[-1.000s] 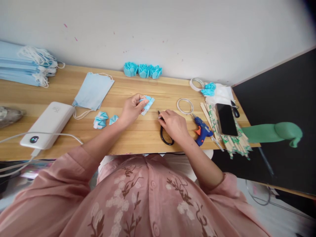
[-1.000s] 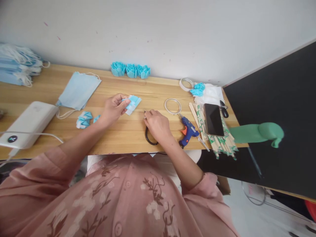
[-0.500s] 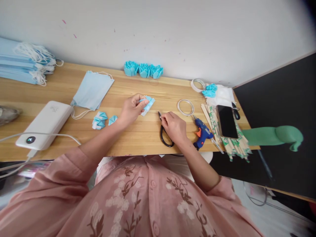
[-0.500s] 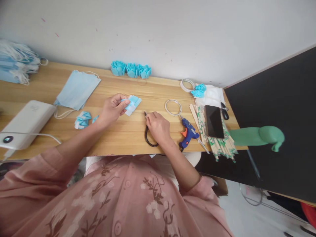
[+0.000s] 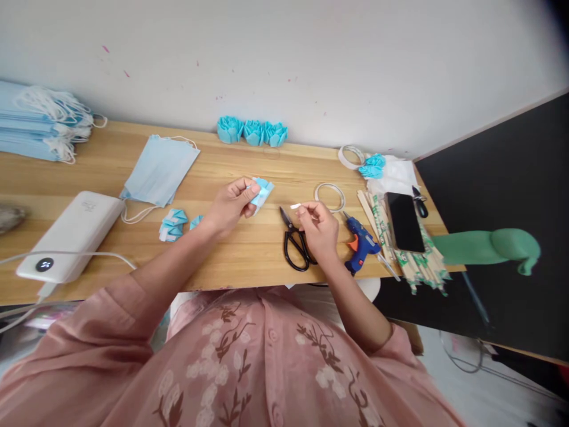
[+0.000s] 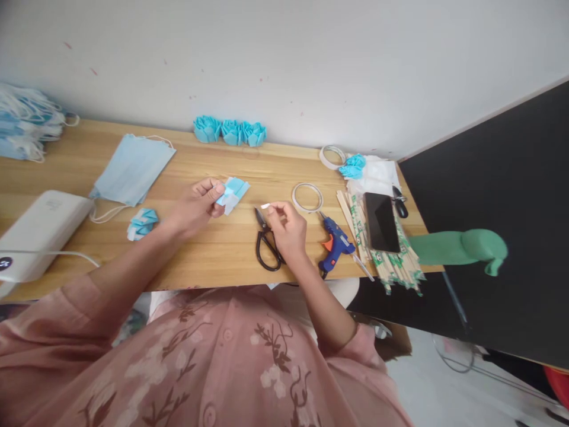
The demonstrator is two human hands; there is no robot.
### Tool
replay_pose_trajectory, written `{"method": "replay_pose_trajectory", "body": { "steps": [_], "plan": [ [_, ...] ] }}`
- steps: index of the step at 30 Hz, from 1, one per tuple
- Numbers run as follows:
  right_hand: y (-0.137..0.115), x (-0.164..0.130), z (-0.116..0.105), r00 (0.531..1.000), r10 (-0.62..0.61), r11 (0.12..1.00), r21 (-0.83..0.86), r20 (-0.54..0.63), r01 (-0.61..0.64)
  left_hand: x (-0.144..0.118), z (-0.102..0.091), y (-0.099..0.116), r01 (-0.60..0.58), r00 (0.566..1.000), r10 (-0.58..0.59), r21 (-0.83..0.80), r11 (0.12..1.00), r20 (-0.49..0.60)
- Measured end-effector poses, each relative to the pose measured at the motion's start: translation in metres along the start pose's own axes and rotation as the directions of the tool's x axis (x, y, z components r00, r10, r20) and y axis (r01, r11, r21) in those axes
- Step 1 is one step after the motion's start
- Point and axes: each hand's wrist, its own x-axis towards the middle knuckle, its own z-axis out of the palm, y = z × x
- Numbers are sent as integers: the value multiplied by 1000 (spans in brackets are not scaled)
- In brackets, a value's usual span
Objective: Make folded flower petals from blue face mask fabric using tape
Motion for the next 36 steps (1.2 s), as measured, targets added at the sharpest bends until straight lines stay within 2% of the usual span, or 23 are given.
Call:
{"method": "replay_pose_trajectory", "body": {
  "steps": [2,4,6,8,15,18,21,23,26,28,33,36],
  "plan": [
    [-12,-5,1,979,-201,968,-146,28,203,-2,1,2,10,998,-5,-74,997,64],
    [-21,-7,3,914,-398,881,-245,79,405,-3,2,4,32,992,-15,-132,991,123],
    [-26,-7,5,846,-518,792,-302,127,530,-4,2,6,69,986,-44,-153,986,162],
    [-26,-6,8,814,-559,741,-344,159,576,-5,2,8,103,981,-76,-151,983,176],
    [-18,-6,15,784,-595,698,-367,180,614,-5,-1,8,109,981,-74,-198,974,179],
    [-21,-7,16,772,-609,696,-344,183,631,-4,-2,6,121,984,-84,-240,963,159],
    [-27,-8,13,765,-600,722,-254,235,644,-3,-1,6,111,988,-79,-267,957,130],
    [-31,-8,10,795,-556,780,-179,244,600,-4,0,8,92,991,-59,-285,954,124],
    [-33,-6,7,906,-390,911,-78,162,406,-4,1,10,79,989,-37,-298,951,145],
    [-33,-2,7,950,-281,958,-9,138,285,-4,1,10,80,988,-36,-295,952,151],
    [-37,2,13,973,-175,984,68,152,166,-4,-1,7,95,987,-56,-267,959,151],
    [-37,1,18,973,-206,979,8,101,206,-4,-1,5,88,986,-49,-255,963,158]
  ]
}}
